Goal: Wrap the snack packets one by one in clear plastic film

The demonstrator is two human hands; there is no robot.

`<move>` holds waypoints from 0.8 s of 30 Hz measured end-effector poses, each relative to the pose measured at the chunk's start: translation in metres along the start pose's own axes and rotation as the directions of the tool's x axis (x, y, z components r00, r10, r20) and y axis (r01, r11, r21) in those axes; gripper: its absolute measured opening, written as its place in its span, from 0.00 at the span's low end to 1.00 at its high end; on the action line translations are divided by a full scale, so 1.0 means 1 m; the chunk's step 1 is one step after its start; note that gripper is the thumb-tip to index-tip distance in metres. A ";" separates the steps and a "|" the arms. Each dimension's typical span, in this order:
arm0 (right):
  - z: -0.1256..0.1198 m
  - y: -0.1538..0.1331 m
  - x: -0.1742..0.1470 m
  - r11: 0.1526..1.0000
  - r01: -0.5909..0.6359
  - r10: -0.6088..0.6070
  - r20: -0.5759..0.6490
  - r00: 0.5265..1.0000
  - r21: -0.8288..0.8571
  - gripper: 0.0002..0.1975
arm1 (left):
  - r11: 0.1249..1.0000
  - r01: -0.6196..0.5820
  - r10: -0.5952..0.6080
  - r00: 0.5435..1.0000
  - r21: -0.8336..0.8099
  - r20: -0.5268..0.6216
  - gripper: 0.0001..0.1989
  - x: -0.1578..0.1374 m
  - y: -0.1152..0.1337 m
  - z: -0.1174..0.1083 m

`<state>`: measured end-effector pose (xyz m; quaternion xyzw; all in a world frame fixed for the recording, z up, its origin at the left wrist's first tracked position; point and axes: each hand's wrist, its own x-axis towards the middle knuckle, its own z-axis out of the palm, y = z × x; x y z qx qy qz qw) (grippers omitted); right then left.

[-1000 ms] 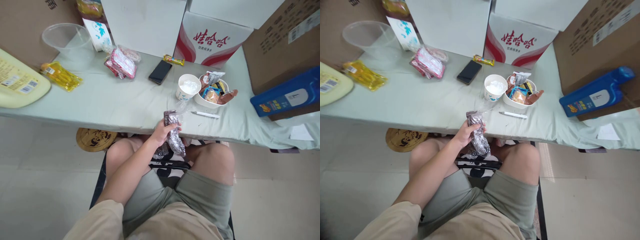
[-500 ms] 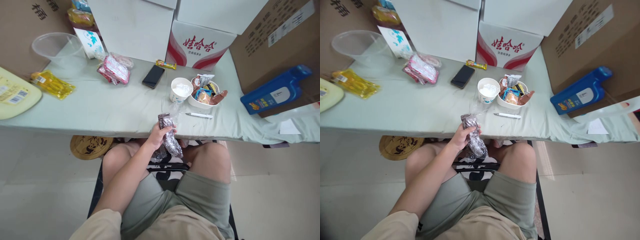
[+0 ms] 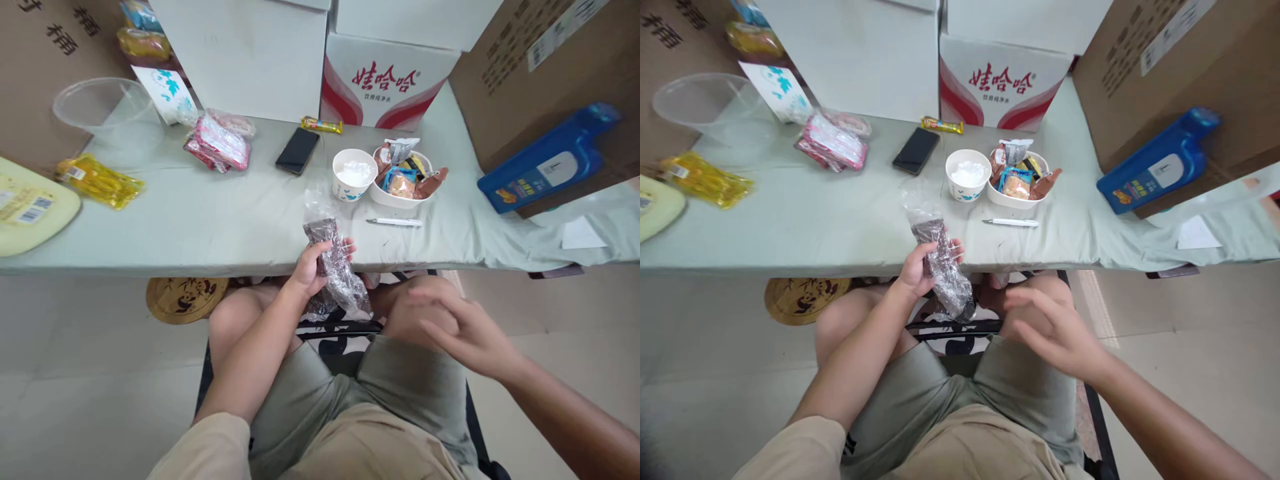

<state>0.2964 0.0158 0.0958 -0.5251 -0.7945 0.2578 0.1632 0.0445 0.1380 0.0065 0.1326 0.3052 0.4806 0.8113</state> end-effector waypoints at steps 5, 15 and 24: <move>0.049 0.037 0.058 0.963 0.164 -0.194 -0.126 0.973 -0.214 0.28 | 0.987 0.095 -0.090 0.995 -0.127 0.042 0.15 0.001 0.003 0.002; 0.068 0.025 0.122 0.822 0.534 -0.461 -0.320 0.828 0.198 0.08 | 0.933 -0.124 0.138 0.990 0.339 -0.018 0.20 0.009 -0.019 -0.004; 0.071 0.027 0.123 0.888 0.335 -0.155 -0.481 0.863 0.315 0.04 | 0.910 -0.039 -0.005 0.995 0.412 0.104 0.33 0.010 -0.023 0.004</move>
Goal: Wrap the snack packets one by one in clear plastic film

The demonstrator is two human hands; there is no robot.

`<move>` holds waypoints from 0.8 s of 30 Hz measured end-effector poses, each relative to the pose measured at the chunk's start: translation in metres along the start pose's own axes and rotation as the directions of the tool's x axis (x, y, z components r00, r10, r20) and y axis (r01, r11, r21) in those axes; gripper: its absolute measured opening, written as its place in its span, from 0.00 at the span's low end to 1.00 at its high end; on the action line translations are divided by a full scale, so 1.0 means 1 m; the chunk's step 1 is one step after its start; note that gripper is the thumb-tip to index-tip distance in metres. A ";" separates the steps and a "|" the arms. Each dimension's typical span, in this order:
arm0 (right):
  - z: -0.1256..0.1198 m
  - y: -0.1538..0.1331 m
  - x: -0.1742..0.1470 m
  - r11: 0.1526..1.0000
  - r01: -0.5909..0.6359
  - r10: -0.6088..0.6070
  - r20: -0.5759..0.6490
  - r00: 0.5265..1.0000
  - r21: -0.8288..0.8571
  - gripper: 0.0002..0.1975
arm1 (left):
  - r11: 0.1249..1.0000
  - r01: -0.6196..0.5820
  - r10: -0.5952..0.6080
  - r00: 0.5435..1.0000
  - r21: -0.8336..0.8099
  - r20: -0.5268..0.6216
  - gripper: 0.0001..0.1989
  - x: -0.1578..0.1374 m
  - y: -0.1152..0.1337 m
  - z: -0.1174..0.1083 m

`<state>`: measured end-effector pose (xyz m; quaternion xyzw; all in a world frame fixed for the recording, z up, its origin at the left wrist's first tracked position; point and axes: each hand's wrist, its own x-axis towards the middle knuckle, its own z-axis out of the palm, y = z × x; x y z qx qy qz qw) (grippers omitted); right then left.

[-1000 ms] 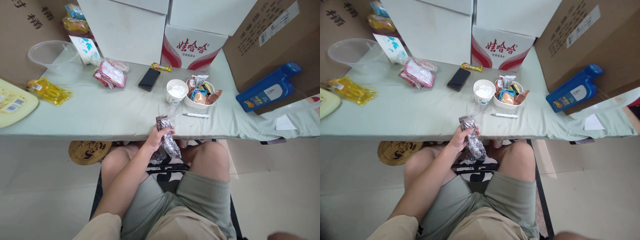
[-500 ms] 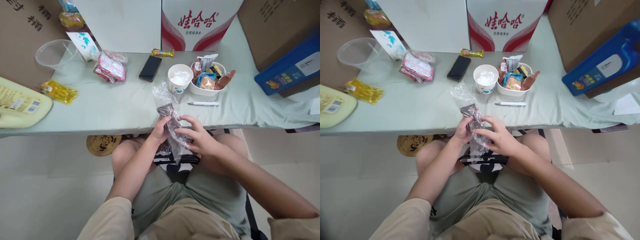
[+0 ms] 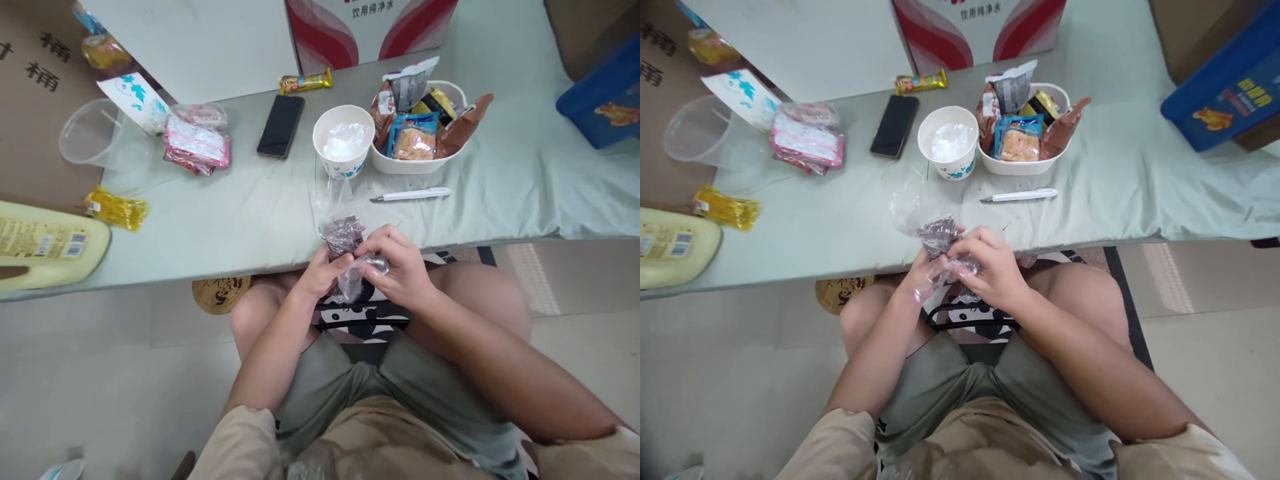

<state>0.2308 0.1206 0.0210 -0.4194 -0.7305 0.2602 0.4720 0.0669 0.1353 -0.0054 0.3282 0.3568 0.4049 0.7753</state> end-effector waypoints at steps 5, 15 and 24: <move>0.007 0.001 -0.005 0.979 -0.204 0.202 -0.182 0.962 0.008 0.23 | 1.000 0.000 -0.001 0.990 0.007 0.142 0.44 0.002 -0.001 0.006; -0.015 0.013 -0.013 0.824 -0.255 0.252 0.076 0.965 0.505 0.30 | 0.993 -0.040 0.014 0.975 -0.114 -0.221 0.40 -0.014 -0.007 0.009; -0.028 0.004 -0.030 0.924 -0.312 0.279 0.168 0.946 0.223 0.09 | 0.983 -0.158 0.175 0.957 0.093 -0.229 0.46 -0.023 -0.025 0.020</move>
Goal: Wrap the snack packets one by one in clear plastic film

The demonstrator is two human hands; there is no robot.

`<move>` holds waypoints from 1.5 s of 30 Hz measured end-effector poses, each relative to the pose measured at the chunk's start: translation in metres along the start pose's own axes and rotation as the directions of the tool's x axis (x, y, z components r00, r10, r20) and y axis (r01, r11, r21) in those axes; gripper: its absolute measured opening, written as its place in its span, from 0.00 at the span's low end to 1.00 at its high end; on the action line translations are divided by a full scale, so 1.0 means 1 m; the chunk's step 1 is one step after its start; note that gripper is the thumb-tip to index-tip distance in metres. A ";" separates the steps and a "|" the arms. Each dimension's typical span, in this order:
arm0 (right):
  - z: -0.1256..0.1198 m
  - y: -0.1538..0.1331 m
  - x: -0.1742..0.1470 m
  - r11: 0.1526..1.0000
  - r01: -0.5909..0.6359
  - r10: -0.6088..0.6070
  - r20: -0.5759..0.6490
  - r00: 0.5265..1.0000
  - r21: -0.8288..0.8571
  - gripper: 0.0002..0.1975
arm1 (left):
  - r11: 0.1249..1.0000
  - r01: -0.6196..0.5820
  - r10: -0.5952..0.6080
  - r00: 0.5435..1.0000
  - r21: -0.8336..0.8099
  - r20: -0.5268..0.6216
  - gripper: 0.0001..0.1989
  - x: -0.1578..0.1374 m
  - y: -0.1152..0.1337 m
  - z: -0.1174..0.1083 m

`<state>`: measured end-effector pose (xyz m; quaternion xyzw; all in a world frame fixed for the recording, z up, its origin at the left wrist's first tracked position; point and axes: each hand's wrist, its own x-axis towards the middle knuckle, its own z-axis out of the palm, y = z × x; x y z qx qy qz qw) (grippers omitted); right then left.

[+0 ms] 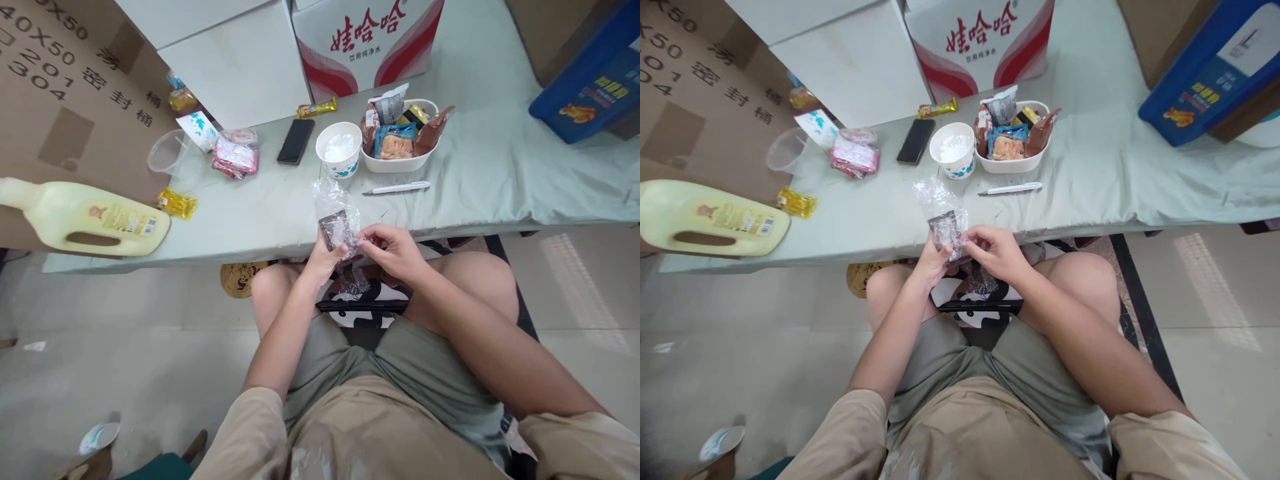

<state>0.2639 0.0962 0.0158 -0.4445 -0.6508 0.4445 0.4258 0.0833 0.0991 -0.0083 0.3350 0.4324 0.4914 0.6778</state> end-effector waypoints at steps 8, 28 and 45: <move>0.015 0.007 0.010 0.979 -0.068 0.035 -0.170 0.985 -0.191 0.16 | 0.995 0.016 -0.029 0.992 0.100 0.126 0.37 -0.002 -0.009 -0.002; 0.014 0.013 0.009 0.953 0.290 -0.275 0.162 0.948 -0.084 0.15 | 0.984 0.140 -0.155 0.976 0.107 0.153 0.33 -0.010 -0.007 -0.008; 0.020 0.021 0.012 0.791 0.368 -0.334 0.158 0.929 -0.490 0.14 | 0.927 0.277 -0.247 0.958 -0.253 0.145 0.33 -0.015 0.010 -0.016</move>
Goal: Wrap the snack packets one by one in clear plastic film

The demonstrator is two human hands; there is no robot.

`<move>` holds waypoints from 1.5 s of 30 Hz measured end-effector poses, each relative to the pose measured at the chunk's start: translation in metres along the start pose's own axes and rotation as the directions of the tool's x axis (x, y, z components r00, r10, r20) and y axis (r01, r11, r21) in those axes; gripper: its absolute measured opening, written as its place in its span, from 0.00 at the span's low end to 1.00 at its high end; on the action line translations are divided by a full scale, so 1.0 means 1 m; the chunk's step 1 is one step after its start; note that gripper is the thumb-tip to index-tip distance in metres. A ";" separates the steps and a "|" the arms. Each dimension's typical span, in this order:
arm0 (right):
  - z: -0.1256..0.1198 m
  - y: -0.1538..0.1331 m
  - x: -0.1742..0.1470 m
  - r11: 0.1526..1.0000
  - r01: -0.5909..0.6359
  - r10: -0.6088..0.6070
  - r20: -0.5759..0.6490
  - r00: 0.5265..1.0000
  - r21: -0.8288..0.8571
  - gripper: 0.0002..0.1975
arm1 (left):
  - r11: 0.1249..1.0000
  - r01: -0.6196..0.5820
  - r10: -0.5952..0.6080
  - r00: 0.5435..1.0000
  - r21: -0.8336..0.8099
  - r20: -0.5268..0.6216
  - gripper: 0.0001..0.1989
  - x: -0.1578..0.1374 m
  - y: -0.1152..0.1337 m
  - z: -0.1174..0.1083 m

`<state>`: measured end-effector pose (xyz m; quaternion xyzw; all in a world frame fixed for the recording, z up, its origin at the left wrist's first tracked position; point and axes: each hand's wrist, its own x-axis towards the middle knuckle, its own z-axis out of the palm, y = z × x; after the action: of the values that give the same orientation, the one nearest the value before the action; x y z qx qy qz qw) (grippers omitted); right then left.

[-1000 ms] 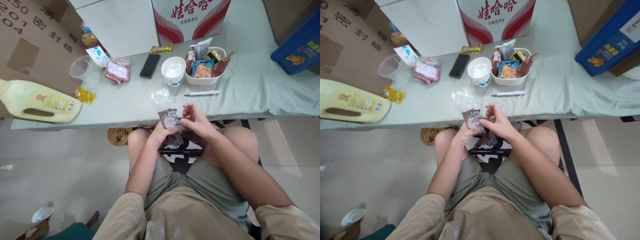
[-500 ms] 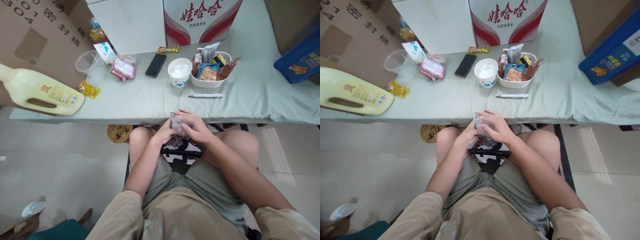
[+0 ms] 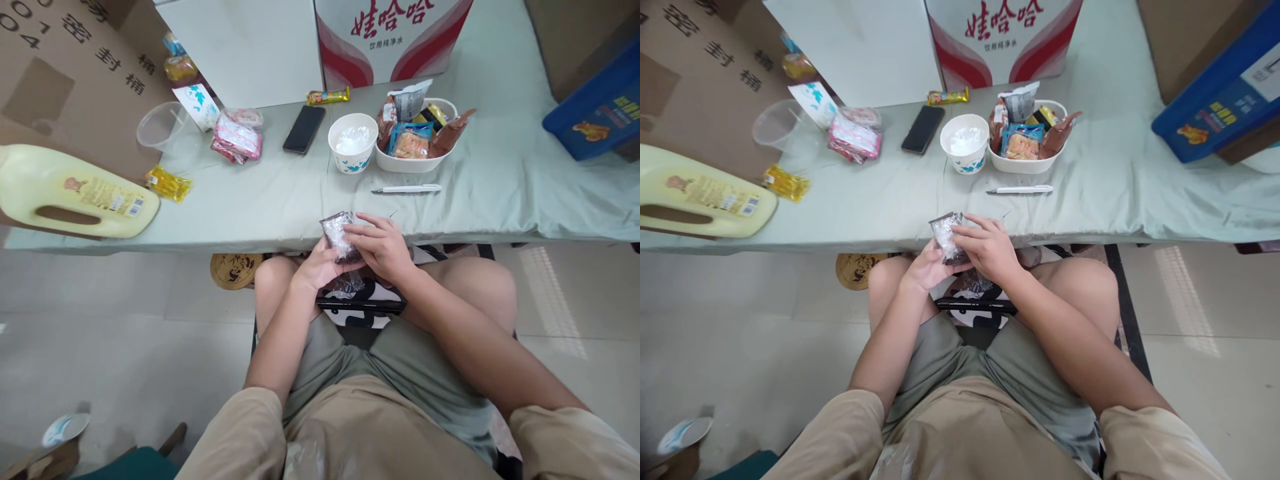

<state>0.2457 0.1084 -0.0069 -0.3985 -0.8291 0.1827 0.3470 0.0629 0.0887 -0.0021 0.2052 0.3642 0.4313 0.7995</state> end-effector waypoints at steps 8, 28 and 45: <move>0.007 -0.008 0.002 0.997 0.032 -0.017 0.187 0.982 -0.077 0.24 | 0.982 -0.188 0.190 0.943 0.037 -0.274 0.20 0.006 0.004 -0.002; -0.021 0.020 0.007 0.931 -0.358 0.364 -0.132 0.922 0.065 0.16 | 0.805 -0.421 0.549 0.797 0.418 -0.253 0.37 0.016 -0.005 -0.014; -0.021 0.034 0.008 0.857 -0.512 0.513 -0.151 0.845 0.051 0.20 | 0.768 -0.584 0.640 0.683 0.262 -0.353 0.36 0.016 0.014 -0.013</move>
<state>0.2754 0.1364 -0.0082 -0.6171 -0.6614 0.2400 0.3524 0.0516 0.1098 -0.0084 0.2674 0.4654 0.6830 0.4954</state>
